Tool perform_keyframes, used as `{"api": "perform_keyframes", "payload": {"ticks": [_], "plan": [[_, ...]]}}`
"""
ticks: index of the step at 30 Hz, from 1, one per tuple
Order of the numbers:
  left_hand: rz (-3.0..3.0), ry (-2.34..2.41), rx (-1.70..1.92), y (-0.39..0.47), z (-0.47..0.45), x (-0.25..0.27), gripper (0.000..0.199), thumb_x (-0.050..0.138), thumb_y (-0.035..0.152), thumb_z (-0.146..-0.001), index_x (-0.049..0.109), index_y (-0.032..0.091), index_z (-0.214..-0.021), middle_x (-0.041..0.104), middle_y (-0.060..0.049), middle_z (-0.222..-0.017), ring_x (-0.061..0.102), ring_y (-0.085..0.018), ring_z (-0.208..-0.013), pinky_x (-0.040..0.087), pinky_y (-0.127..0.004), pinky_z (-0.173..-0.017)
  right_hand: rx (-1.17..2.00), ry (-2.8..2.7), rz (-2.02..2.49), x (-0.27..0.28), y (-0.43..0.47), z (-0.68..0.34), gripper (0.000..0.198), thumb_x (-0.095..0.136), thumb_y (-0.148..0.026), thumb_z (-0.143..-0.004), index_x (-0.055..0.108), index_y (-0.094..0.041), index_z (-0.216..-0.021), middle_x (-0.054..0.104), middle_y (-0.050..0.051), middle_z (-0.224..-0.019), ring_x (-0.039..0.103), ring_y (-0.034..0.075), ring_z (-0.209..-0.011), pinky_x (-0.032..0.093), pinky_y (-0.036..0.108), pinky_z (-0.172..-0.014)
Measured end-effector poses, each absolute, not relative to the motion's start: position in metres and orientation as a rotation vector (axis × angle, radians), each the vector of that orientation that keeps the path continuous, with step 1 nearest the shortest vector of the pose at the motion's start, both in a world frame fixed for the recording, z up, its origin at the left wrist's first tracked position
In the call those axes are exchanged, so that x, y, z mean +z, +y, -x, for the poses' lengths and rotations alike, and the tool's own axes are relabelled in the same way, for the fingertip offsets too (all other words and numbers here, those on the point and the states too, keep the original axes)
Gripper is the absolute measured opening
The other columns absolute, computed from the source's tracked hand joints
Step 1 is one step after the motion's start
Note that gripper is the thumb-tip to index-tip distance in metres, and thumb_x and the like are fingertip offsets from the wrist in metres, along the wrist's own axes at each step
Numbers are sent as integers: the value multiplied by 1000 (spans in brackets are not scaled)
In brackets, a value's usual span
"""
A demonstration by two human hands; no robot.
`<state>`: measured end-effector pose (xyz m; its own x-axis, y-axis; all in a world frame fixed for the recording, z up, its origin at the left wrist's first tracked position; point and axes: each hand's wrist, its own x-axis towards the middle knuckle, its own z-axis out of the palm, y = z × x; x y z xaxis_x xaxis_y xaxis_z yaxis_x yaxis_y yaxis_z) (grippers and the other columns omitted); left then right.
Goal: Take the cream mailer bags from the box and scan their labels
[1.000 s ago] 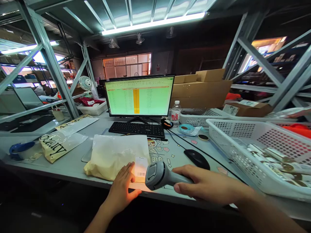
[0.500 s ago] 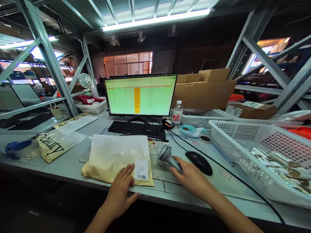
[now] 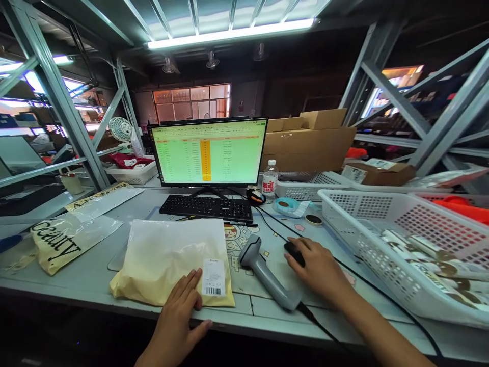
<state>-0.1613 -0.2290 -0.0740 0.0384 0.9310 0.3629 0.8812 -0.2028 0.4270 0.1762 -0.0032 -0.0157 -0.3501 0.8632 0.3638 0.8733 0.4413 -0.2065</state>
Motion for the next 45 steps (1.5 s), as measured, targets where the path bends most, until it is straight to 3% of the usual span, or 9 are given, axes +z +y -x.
{"api": "perform_keyframes", "payload": {"ticks": [11, 15, 18, 23, 27, 30, 33, 38, 45], "plan": [[-2271, 1883, 848, -228, 166, -81, 27, 76, 14, -79, 56, 25, -94, 35, -10, -171, 37, -37, -157, 44, -64, -122, 38, -2134, 1499, -58, 12, -199, 63, 43, -58, -95, 61, -24, -145, 55, 13, -154, 60, 35, -133, 56, 52, -107], [-2282, 1834, 852, -235, 186, -63, 26, 74, 18, -85, 61, 26, -105, 40, -8, -169, 40, -33, -156, 48, -57, -121, 30, -2150, 1501, -58, 13, -199, 63, 40, -56, -97, 61, -23, -146, 54, 14, -155, 59, 34, -134, 56, 51, -106], [-2322, 1944, 870, -239, 219, -45, 41, 74, 23, -89, 63, 28, -128, 43, -7, -168, 41, -32, -156, 48, -57, -121, 30, -2157, 1516, -59, 13, -200, 64, 39, -56, -97, 61, -23, -147, 53, 13, -155, 59, 34, -134, 55, 50, -107], [-2425, 2127, 548, -237, 270, -37, 81, 80, 40, -89, 44, 34, -161, 44, -4, -167, 41, -36, -155, 46, -61, -120, 18, -2156, 1538, -59, 13, -199, 63, 38, -55, -97, 60, -24, -148, 53, 13, -155, 60, 33, -134, 55, 49, -108], [-2501, 2148, 465, -238, 279, -46, 75, 77, 38, -91, 47, 35, -160, 43, -3, -168, 47, -36, -151, 46, -58, -121, 9, -2161, 1530, -61, 14, -200, 63, 39, -54, -97, 60, -23, -148, 52, 13, -156, 60, 34, -133, 55, 51, -108], [-2521, 2134, 371, -241, 281, -46, 82, 66, 13, -86, 45, 36, -162, 38, -1, -170, 49, -32, -150, 48, -52, -120, -6, -2163, 1514, -63, 15, -201, 62, 39, -55, -98, 60, -24, -148, 52, 13, -156, 59, 34, -134, 56, 50, -107], [-2522, 2186, 217, -241, 286, -43, 94, 51, -5, -73, 48, 29, -160, 44, -5, -168, 54, -29, -145, 51, -49, -117, -35, -2159, 1513, -65, 17, -203, 63, 39, -58, -97, 61, -26, -146, 55, 12, -154, 61, 34, -132, 58, 50, -104], [-2684, 2197, 249, -230, 293, -45, 82, 47, -7, -69, 62, 13, -147, 67, -12, -146, 65, -30, -131, 53, -49, -112, -69, -2155, 1474, -68, 19, -204, 59, 41, -57, -97, 63, -29, -144, 57, 11, -152, 65, 34, -128, 61, 49, -99], [-2922, 2147, 587, -232, 291, -61, 78, 45, -8, -61, 70, 14, -132, 78, -6, -126, 71, -25, -113, 59, -40, -100, -56, -2149, 1470, -68, 24, -207, 61, 43, -58, -96, 63, -28, -145, 58, 13, -152, 65, 34, -128, 60, 52, -103]]}}
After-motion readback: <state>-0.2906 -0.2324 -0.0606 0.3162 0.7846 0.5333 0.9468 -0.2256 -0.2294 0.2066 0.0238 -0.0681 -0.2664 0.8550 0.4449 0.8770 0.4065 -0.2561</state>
